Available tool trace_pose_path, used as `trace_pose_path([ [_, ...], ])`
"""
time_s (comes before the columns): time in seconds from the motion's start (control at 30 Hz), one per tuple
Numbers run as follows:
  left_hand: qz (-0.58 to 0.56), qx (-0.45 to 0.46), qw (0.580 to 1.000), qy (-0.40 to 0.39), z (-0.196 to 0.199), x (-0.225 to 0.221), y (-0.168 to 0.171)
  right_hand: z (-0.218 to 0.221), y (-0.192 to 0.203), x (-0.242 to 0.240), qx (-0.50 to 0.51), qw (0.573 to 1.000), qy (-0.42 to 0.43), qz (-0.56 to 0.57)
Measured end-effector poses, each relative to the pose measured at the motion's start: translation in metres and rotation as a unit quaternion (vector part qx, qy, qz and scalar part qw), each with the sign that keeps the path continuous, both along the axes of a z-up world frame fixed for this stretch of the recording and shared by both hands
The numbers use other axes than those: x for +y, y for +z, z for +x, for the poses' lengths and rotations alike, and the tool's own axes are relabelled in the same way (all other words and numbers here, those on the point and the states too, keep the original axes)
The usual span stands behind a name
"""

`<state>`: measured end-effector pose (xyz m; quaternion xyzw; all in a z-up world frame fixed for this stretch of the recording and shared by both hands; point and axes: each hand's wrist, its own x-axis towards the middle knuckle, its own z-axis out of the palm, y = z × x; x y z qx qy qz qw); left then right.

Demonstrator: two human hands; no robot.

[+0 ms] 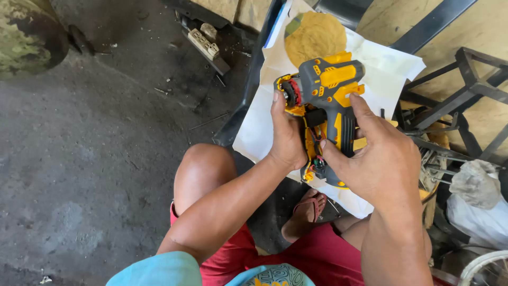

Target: Disassembling and reassembling a power drill to inspect and repair internal components

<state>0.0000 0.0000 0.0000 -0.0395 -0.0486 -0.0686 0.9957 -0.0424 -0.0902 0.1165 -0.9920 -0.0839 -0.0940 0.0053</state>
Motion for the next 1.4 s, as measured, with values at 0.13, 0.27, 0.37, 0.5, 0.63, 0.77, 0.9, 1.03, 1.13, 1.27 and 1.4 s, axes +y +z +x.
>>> trace_pose_path([
  [0.13,-0.003,-0.003,1.000,-0.024,0.001,0.002,-0.004,-0.006,0.002,0.009,0.008,1.000,0.008,-0.003],
  [0.27,0.001,-0.002,1.000,-0.009,0.004,-0.001,-0.009,-0.009,0.001,0.011,0.010,1.000,0.014,-0.004],
  [0.37,0.001,0.000,1.000,-0.007,0.003,-0.003,-0.012,-0.010,0.001,0.012,0.015,1.000,0.009,-0.005],
  [0.5,0.010,0.004,1.000,-0.004,0.004,-0.008,-0.019,-0.012,-0.002,0.011,0.017,1.000,0.011,-0.017],
  [0.63,0.008,-0.019,1.000,-0.004,0.003,-0.010,-0.021,-0.009,-0.009,0.008,0.009,1.000,0.010,-0.015],
  [0.77,0.015,-0.013,1.000,-0.002,0.002,-0.010,-0.018,-0.008,-0.015,0.005,0.022,1.000,0.003,-0.005],
  [0.9,0.054,-0.014,0.998,-0.030,0.003,-0.008,-0.025,-0.006,-0.021,0.004,0.017,1.000,0.019,0.013],
  [1.03,0.164,0.012,0.985,0.058,-0.002,0.001,-0.002,-0.004,-0.018,0.009,0.050,0.999,0.003,0.004],
  [1.13,0.203,0.051,0.975,0.073,-0.004,0.002,0.004,-0.003,-0.017,0.007,0.042,0.999,0.022,0.015],
  [1.27,0.175,0.109,0.978,0.014,0.004,0.002,0.000,-0.010,-0.012,-0.017,0.033,0.977,0.045,0.207],
  [1.4,0.131,0.102,0.985,-0.054,0.008,0.023,0.005,-0.021,-0.041,-0.048,-0.054,0.725,-0.024,0.687],
])
